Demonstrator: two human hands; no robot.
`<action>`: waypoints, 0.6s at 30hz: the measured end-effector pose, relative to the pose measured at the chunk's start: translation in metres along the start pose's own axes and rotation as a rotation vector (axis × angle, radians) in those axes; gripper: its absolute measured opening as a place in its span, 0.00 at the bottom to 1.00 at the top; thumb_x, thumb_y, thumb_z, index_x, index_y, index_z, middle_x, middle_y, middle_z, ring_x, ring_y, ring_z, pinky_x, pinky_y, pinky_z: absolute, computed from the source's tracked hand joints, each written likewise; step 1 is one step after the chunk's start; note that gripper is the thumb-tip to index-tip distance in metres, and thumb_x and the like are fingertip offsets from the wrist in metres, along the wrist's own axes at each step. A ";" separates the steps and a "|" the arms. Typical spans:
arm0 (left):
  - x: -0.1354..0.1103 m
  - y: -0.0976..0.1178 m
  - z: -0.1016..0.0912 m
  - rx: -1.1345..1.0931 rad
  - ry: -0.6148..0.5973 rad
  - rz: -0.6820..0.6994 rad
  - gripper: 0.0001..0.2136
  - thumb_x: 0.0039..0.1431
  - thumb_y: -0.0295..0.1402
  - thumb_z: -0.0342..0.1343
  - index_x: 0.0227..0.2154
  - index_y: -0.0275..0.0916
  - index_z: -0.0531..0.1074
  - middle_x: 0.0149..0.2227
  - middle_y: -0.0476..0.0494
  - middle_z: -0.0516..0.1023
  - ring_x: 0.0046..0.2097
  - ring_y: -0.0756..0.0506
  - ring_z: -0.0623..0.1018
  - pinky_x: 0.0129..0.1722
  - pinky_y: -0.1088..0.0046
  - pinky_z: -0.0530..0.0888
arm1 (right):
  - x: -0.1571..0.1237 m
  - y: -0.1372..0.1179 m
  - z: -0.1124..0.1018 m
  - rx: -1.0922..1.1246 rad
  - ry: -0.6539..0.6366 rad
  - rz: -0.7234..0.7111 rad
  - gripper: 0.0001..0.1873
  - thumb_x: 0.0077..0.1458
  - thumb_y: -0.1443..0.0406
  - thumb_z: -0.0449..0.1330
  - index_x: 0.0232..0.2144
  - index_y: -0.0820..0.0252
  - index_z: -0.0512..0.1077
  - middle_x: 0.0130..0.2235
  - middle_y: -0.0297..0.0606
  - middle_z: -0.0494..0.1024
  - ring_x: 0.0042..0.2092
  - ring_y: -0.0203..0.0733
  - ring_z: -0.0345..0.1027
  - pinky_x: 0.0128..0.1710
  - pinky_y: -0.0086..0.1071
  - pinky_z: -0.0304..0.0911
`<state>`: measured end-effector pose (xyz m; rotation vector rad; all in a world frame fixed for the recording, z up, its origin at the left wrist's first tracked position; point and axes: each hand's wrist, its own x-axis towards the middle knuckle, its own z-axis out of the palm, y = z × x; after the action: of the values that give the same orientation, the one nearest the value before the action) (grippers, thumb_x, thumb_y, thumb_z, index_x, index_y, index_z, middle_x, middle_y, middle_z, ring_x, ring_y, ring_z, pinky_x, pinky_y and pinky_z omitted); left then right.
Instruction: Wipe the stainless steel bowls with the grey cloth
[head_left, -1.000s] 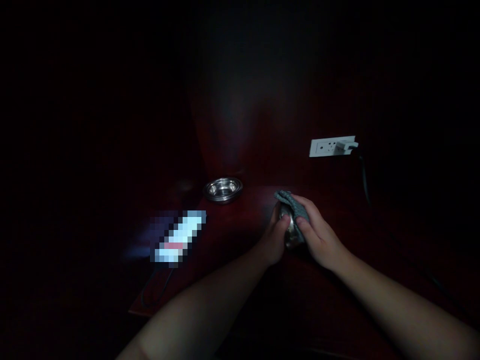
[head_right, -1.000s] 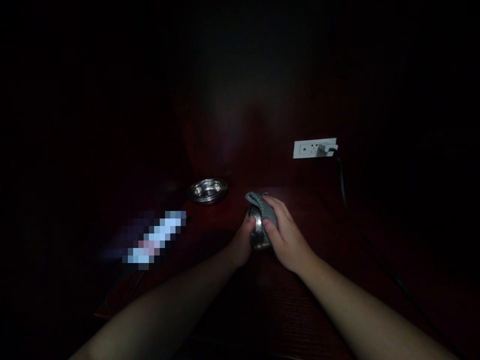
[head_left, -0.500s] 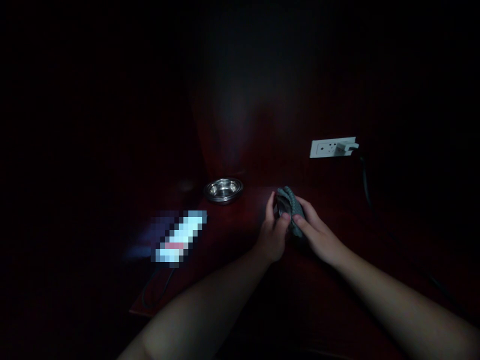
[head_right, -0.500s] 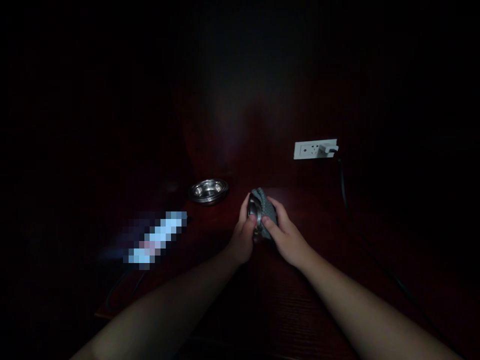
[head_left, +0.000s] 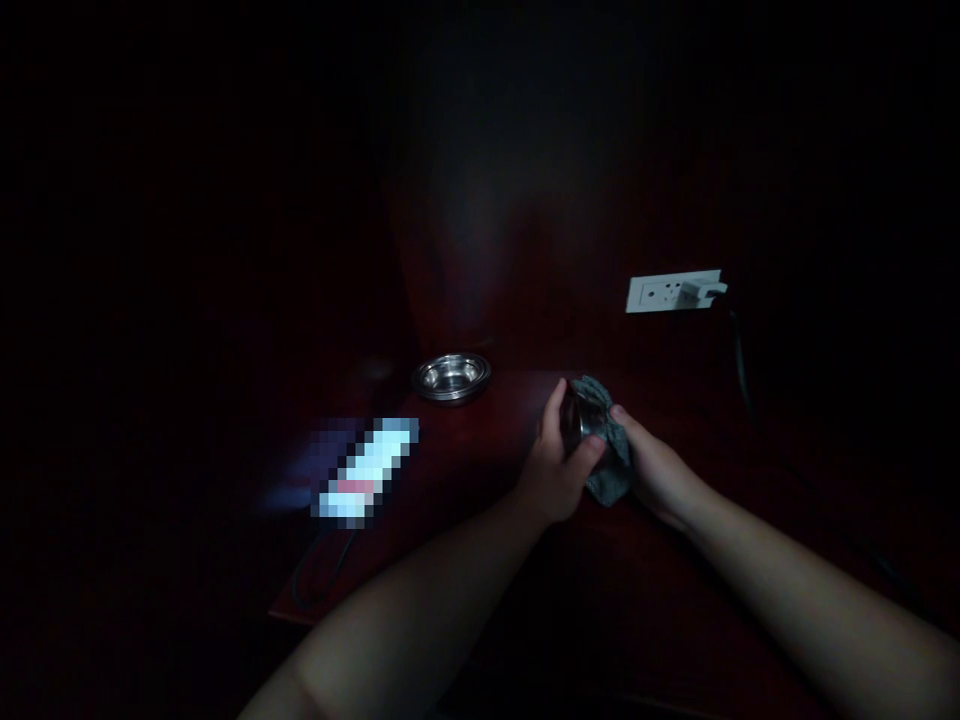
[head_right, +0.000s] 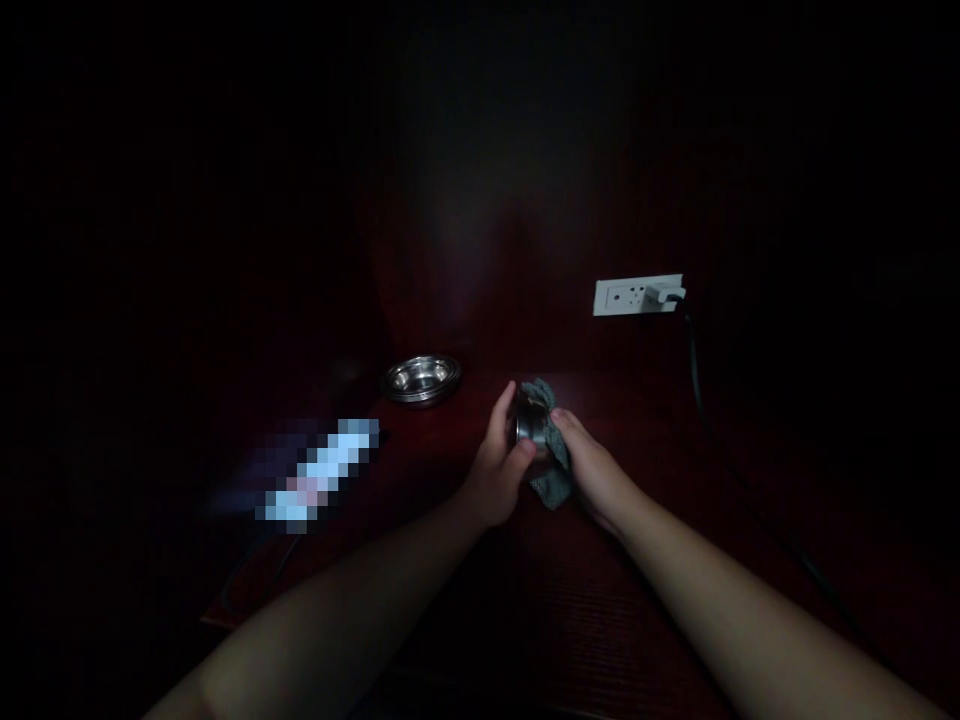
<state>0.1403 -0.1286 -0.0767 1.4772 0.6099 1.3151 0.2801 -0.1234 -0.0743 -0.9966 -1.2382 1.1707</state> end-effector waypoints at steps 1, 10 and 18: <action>0.001 -0.001 0.000 0.042 0.007 0.013 0.39 0.55 0.42 0.58 0.67 0.44 0.48 0.67 0.36 0.57 0.68 0.34 0.54 0.67 0.50 0.48 | 0.000 0.001 0.001 0.028 0.002 0.025 0.25 0.60 0.46 0.50 0.49 0.53 0.71 0.46 0.40 0.81 0.49 0.50 0.76 0.51 0.48 0.70; 0.008 -0.004 -0.001 0.315 0.196 0.115 0.36 0.57 0.42 0.58 0.66 0.46 0.50 0.70 0.39 0.46 0.70 0.38 0.47 0.67 0.57 0.45 | -0.006 0.014 0.004 -0.206 -0.059 -0.162 0.26 0.60 0.46 0.51 0.56 0.49 0.66 0.57 0.40 0.74 0.59 0.52 0.66 0.62 0.54 0.58; 0.014 -0.011 -0.003 -0.026 0.223 -0.023 0.38 0.59 0.49 0.53 0.68 0.45 0.45 0.65 0.38 0.61 0.65 0.39 0.63 0.65 0.59 0.54 | -0.013 0.014 0.002 -0.330 -0.118 -0.363 0.31 0.64 0.50 0.46 0.66 0.51 0.54 0.69 0.39 0.55 0.69 0.49 0.47 0.68 0.53 0.41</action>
<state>0.1443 -0.1122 -0.0811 1.3084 0.7480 1.4762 0.2771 -0.1339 -0.0896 -0.8978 -1.6653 0.7647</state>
